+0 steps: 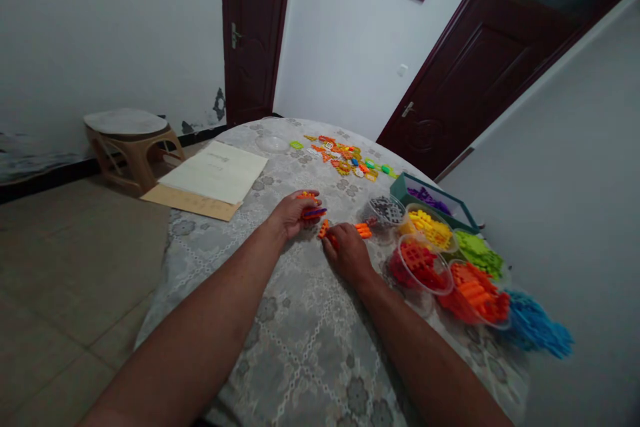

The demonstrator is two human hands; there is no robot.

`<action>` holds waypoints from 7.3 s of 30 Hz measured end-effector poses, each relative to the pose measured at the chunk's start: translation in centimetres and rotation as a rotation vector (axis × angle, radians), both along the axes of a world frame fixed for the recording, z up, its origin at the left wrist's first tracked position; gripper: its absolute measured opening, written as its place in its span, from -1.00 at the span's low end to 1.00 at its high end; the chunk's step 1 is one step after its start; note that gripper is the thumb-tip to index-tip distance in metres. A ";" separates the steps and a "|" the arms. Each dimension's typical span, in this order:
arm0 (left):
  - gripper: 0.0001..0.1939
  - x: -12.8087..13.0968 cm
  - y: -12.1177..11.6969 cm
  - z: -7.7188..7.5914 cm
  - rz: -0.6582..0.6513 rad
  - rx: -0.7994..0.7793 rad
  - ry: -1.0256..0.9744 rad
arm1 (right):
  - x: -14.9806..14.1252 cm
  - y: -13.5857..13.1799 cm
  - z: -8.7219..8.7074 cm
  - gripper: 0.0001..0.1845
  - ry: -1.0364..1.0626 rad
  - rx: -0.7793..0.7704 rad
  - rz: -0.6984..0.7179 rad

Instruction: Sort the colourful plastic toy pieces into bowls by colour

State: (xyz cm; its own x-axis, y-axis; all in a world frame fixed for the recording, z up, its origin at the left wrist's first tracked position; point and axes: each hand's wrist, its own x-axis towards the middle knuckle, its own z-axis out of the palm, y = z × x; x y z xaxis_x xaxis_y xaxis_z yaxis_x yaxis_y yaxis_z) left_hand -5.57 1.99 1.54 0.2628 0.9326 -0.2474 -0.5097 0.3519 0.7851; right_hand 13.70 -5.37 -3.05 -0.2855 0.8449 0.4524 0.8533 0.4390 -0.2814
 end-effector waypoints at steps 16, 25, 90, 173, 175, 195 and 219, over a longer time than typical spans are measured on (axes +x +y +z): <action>-0.54 2.4 -2.4 -0.4 -0.237 0.326 0.308 | 0.5 -0.3 0.5 -0.86 0.484 0.147 0.018; -0.69 2.3 -2.2 -0.7 -0.240 0.264 0.225 | 1.2 -0.2 0.6 -0.66 0.565 0.054 0.048; -0.56 2.2 -0.4 -0.6 -0.201 0.105 0.219 | 14.5 -13.4 10.0 -0.77 0.533 0.222 -0.646; -0.50 2.2 -0.4 -1.0 -0.236 0.135 0.220 | 4.0 -11.7 10.9 -0.63 0.011 -0.123 -0.261; -0.51 2.2 -0.6 -0.9 -0.237 0.153 0.212 | 1.9 -9.5 9.6 -0.51 -0.123 -0.222 -0.292; -0.50 2.2 -0.5 -0.9 -0.244 0.140 0.193 | 1.5 -5.2 5.3 -0.70 -0.272 -0.432 -0.519; -0.53 2.0 -0.6 -0.7 -0.236 0.138 0.212 | 1.0 -6.0 4.4 -0.79 -0.159 -0.352 -0.432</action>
State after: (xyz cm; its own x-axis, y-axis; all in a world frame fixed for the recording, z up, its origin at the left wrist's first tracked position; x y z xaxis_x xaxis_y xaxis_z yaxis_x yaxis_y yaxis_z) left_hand -3.57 1.41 0.82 0.4311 0.8809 -0.1952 -0.2475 0.3235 0.9133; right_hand 14.72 -11.39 1.36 0.0775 0.9916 0.1032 0.9780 -0.0555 -0.2009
